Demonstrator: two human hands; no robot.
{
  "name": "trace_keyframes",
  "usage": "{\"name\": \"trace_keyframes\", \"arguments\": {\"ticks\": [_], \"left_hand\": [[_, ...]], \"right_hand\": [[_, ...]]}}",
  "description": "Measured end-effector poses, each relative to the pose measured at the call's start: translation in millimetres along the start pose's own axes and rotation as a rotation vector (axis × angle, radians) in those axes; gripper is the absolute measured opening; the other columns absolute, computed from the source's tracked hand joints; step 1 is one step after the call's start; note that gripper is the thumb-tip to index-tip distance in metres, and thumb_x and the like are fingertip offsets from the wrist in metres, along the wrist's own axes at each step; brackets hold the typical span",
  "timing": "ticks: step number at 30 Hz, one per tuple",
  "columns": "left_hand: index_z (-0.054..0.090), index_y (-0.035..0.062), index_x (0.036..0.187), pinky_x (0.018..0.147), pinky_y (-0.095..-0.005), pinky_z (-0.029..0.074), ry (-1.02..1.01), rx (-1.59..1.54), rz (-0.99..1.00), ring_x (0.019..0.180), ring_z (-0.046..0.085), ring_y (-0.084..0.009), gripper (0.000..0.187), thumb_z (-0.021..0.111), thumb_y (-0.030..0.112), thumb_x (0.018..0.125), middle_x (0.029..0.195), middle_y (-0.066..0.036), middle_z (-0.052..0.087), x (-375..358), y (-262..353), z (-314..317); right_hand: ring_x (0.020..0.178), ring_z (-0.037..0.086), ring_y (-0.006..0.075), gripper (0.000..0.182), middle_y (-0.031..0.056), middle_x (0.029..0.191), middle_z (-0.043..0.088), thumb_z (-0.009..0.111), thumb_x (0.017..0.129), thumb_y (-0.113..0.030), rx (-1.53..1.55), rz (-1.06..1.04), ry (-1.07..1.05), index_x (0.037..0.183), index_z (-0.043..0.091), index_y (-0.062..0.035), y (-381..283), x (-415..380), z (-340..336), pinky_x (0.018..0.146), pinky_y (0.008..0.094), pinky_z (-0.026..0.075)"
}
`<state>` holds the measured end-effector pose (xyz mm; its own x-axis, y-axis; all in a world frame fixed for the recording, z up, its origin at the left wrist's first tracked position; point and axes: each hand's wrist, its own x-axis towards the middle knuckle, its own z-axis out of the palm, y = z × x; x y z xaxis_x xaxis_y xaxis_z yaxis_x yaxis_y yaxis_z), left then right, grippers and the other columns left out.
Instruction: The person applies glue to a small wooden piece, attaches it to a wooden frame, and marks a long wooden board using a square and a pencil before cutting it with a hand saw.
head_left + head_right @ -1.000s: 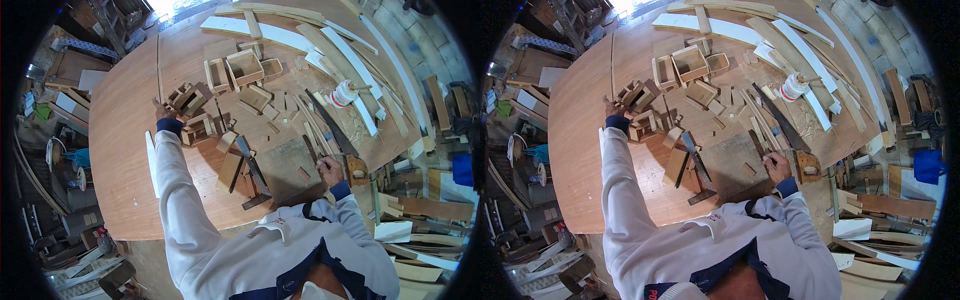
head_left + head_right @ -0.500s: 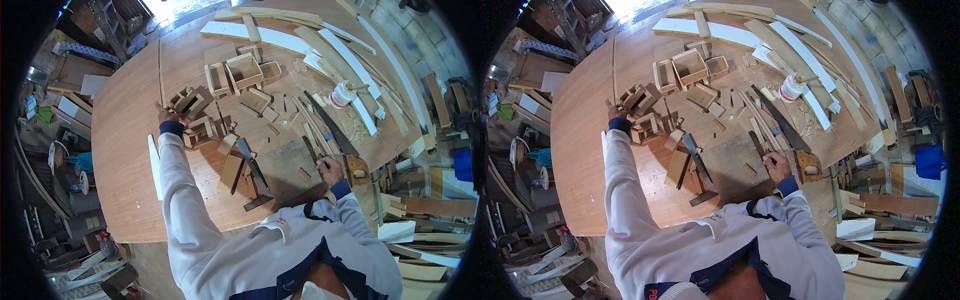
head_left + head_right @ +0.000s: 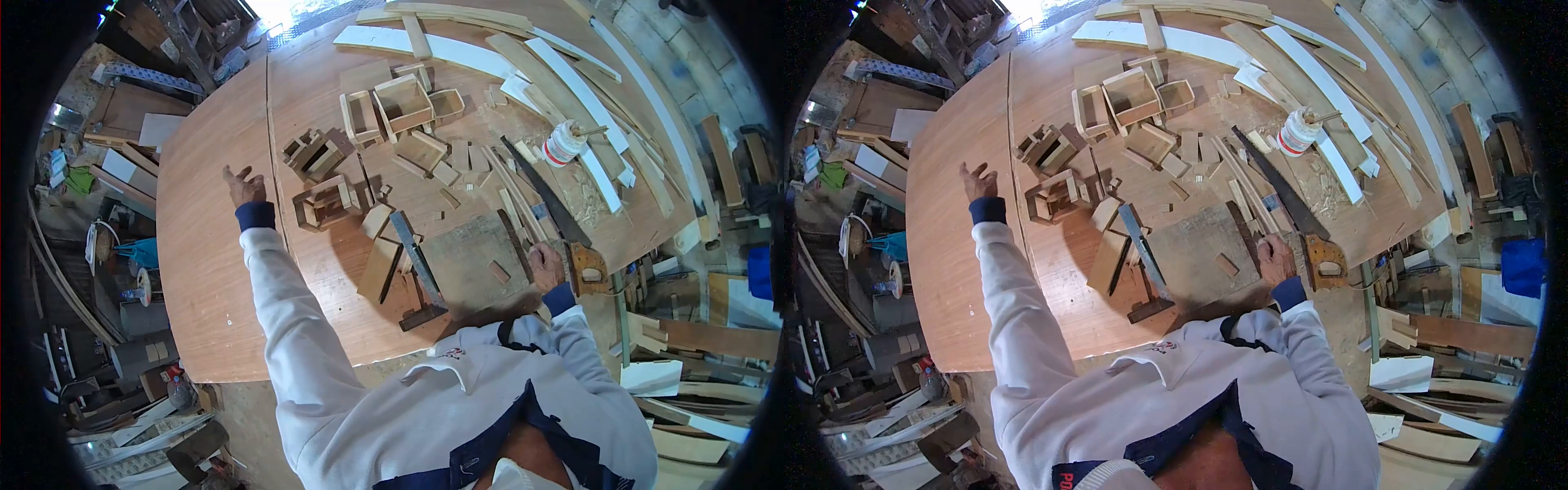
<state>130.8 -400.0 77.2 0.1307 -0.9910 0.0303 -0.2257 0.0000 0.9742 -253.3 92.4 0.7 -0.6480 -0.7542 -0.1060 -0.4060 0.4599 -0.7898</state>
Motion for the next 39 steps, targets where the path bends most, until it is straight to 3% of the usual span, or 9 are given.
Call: {"name": "trace_keyframes", "arguments": {"ticks": [1,2,9,17,27,31,34,36,39], "left_hand": [[0.019,-0.0016,0.14,0.057,-0.0271,0.049,0.034,0.372,0.348,0.068,0.061,-0.0198,0.069,0.06,0.017,0.087,0.114,-0.019,0.062,-6,-1,-10],[0.022,0.0009,0.138,0.064,-0.0274,0.051,0.053,0.342,0.336,0.076,0.064,-0.0202,0.072,0.062,-0.004,0.079,0.11,-0.018,0.063,-10,-1,-21],[0.025,0.0011,0.137,0.073,-0.0288,0.052,0.155,-0.031,0.431,0.085,0.063,-0.0191,0.064,0.06,-0.002,0.083,0.101,-0.017,0.064,-154,28,-30],[0.03,0.0025,0.135,0.077,-0.0267,0.05,-0.223,-0.244,0.228,0.087,0.062,-0.0166,0.057,0.056,-0.007,0.085,0.096,-0.014,0.064,-294,-13,42],[0.034,0.0015,0.132,0.074,-0.0296,0.051,-0.56,-0.002,0.208,0.082,0.064,-0.0194,0.054,0.057,-0.002,0.083,0.095,-0.013,0.066,-406,-8,89],[0.037,0.0034,0.13,0.071,-0.0329,0.053,-0.629,0.144,0.412,0.079,0.066,-0.0253,0.055,0.057,-0.003,0.08,0.092,-0.015,0.066,-437,-12,90],[0.038,0.0032,0.127,0.066,-0.034,0.053,-0.718,0.237,0.383,0.074,0.067,-0.0275,0.052,0.057,-0.004,0.079,0.087,-0.014,0.066,-457,-7,89],[0.038,0.0033,0.127,0.066,-0.0337,0.053,-0.693,0.257,0.404,0.075,0.067,-0.0275,0.051,0.057,-0.004,0.08,0.087,-0.014,0.066,-463,-11,92],[0.038,0.0032,0.126,0.065,-0.0334,0.053,-0.636,0.28,0.45,0.075,0.067,-0.0272,0.051,0.057,-0.004,0.08,0.088,-0.014,0.066,-468,-17,92]], "right_hand": [[0.069,0.06,0.0352,0.014,0.0177,0.073,0.06,0.054,0.087,-0.014,-0.069,-0.059,0.042,0.087,0.06,-0.0012,5,1,1,0.064,0.0392,0.047],[0.069,0.059,0.0382,0.013,0.0191,0.073,0.059,0.053,0.087,-0.013,-0.137,-0.121,0.085,0.086,0.059,-0.0012,8,2,1,0.063,0.0407,0.047],[0.067,0.056,0.0396,0.013,0.0203,0.073,0.056,0.055,0.087,-0.012,-0.192,-0.293,0.125,0.082,0.056,-0.0001,-2,-4,0,0.061,0.0409,0.045],[0.06,0.057,0.0165,0.014,0.008,0.067,0.06,0.06,0.088,-0.013,0.154,-0.066,0.035,0.083,0.063,0.0001,-20,-30,3,0.059,0.0321,0.047],[0.064,0.062,0.0282,0.024,0.0125,0.07,0.064,0.065,0.083,-0.024,0.004,-0.078,0.016,0.076,0.062,-0.0021,-18,-50,-2,0.062,0.0358,0.049],[0.06,0.058,0.033,0.027,0.0121,0.064,0.06,0.063,0.085,-0.025,-0.148,-0.208,0.109,0.074,0.056,-0.002,-26,-39,8,0.058,0.0373,0.047],[0.068,0.056,0.0354,0.022,0.0126,0.071,0.058,0.061,0.084,-0.023,-0.162,-0.119,-0.04,0.078,0.053,-0.0038,-43,-35,13,0.063,0.0414,0.047],[0.082,0.057,0.0359,0.016,0.0138,0.085,0.058,0.062,0.081,-0.021,-0.2,-0.525,0.039,0.083,0.055,-0.0066,-46,-32,21,0.072,0.0445,0.046],[0.093,0.054,0.0374,0.016,0.0147,0.093,0.056,0.063,0.079,-0.02,-0.17,-0.46,-0.131,0.086,0.055,-0.0078,-40,-21,32,0.078,0.0467,0.044]]}}
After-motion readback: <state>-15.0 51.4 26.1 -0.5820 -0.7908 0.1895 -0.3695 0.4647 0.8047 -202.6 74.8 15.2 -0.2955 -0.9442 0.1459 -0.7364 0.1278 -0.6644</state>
